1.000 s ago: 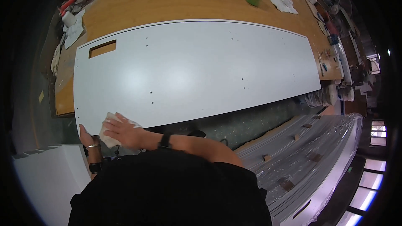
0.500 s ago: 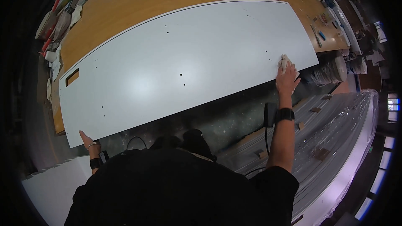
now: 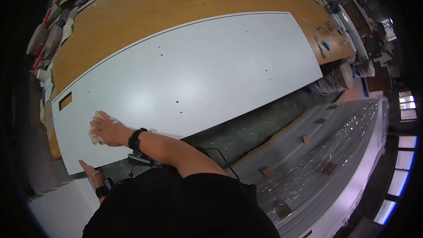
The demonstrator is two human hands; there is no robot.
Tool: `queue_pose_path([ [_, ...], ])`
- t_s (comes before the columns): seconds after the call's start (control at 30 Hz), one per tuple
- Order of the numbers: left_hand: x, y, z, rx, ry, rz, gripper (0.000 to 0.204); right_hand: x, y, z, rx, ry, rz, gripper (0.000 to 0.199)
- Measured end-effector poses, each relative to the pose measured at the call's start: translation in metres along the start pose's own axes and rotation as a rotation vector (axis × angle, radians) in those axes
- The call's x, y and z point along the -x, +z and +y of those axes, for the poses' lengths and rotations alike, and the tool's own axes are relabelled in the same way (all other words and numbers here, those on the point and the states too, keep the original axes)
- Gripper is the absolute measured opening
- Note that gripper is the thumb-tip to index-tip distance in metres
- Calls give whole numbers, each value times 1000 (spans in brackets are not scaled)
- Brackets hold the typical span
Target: Finishing a white wooden panel by scraping the edges and cleaning the surface with a cloth.
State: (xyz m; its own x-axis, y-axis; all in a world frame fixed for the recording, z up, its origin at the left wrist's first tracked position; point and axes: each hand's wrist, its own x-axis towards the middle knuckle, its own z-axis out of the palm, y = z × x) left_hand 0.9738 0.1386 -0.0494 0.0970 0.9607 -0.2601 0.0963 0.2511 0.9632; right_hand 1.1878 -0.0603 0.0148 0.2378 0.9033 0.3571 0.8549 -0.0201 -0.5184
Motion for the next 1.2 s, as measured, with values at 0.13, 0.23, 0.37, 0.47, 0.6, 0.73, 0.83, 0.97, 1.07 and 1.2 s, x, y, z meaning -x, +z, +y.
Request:
queue_pose_path([
  [0.13, 1, 1, -6, 9, -14, -28, 61, 19, -79, 106, 128, 343, 236, 37],
  [0.23, 20, 16, 5, 52, 16, 7, 61, 121, -157, 173, 357, 655, 399, 44],
  [0.37, 43, 29, 17, 68, -107, 92, 63, 321, -247, 182, 742, 1142, 412, 50],
  [0.47, 40, 32, 19, 174, -210, 49, 68, 439, -302, 173, 825, 1521, 473, 52],
  [0.6, 45, 43, 12, -138, 81, 215, 71, 475, -338, 183, 888, 1593, 561, 50],
  [0.73, 117, 82, 1, -148, 64, 211, 71, 415, -293, 158, 585, 986, 451, 43],
  [0.83, 193, 127, -4, -137, 35, 166, 71, 401, -266, 129, 154, 600, 328, 42],
  [0.97, 267, 173, -11, -116, -28, 87, 72, 474, -328, 165, 331, 677, 335, 42],
  [1.07, 298, 193, -20, -74, -95, 41, 72, 560, -415, 225, 667, 1113, 453, 45],
  [1.2, 314, 208, -28, -57, -109, -23, 73, 575, -439, 276, 761, 1329, 420, 50],
])
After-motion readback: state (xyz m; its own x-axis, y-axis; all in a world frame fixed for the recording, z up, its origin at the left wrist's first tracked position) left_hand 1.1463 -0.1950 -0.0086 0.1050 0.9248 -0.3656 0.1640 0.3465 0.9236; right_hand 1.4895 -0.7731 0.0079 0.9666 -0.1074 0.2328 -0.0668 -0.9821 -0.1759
